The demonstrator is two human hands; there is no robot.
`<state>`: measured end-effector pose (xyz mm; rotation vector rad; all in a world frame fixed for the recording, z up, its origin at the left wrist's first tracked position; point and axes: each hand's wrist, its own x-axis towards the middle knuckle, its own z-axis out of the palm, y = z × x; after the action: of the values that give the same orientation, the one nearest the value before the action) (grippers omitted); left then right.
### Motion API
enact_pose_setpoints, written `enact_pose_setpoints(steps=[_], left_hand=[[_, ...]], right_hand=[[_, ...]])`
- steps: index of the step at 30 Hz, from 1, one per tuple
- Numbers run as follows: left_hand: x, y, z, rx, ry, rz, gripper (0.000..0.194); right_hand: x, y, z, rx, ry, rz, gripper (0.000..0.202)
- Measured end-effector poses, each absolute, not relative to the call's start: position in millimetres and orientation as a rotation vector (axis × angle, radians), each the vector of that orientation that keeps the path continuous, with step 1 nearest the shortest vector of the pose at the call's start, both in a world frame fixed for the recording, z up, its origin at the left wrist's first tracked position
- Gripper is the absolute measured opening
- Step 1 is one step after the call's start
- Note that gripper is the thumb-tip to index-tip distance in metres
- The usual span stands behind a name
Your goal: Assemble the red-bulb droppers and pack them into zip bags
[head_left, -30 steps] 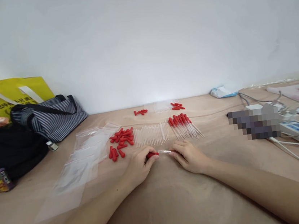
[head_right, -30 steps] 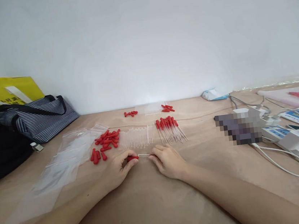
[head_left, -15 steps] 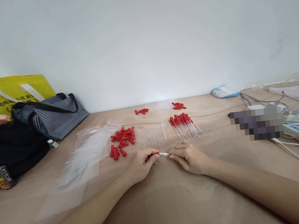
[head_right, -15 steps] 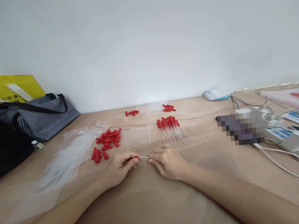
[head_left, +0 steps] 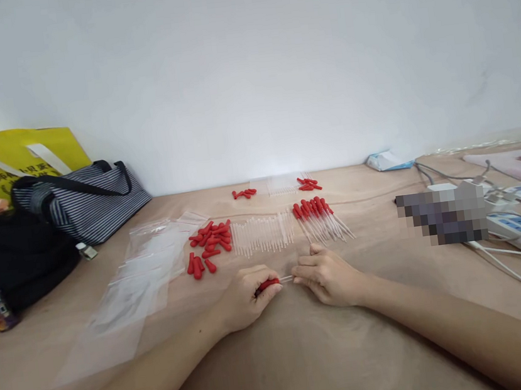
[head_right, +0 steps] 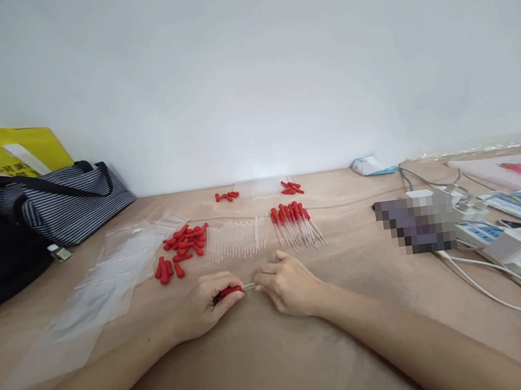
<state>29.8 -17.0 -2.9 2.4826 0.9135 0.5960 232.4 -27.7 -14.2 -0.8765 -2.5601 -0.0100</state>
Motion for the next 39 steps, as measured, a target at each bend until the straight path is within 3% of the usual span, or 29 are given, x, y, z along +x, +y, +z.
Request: enact_pose_setpoints(steps=[8, 15, 20, 26, 39], left_hand=[[31, -17, -3, 2.485, 0.873, 0.6, 0.02], [30, -10, -3, 2.431, 0.978, 0.716, 0.016], [24, -3, -14, 2.294, 1.277, 0.833, 0.047], [28, -5, -7, 2.396, 1.194, 0.676, 0.009], [28, -6, -6, 2.41, 1.176, 0.653, 0.011]], right_hand=[[226, -30, -15, -0.897, -2.514, 0.115, 0.024], [231, -26, -9, -1.001, -2.551, 0.003, 0.024], [240, -13, -11, -1.192, -2.273, 0.28, 0.019], [243, 19, -17, -1.56, -1.956, 0.224, 0.018], [223, 47, -12, -1.923, -2.017, 0.119, 0.018]])
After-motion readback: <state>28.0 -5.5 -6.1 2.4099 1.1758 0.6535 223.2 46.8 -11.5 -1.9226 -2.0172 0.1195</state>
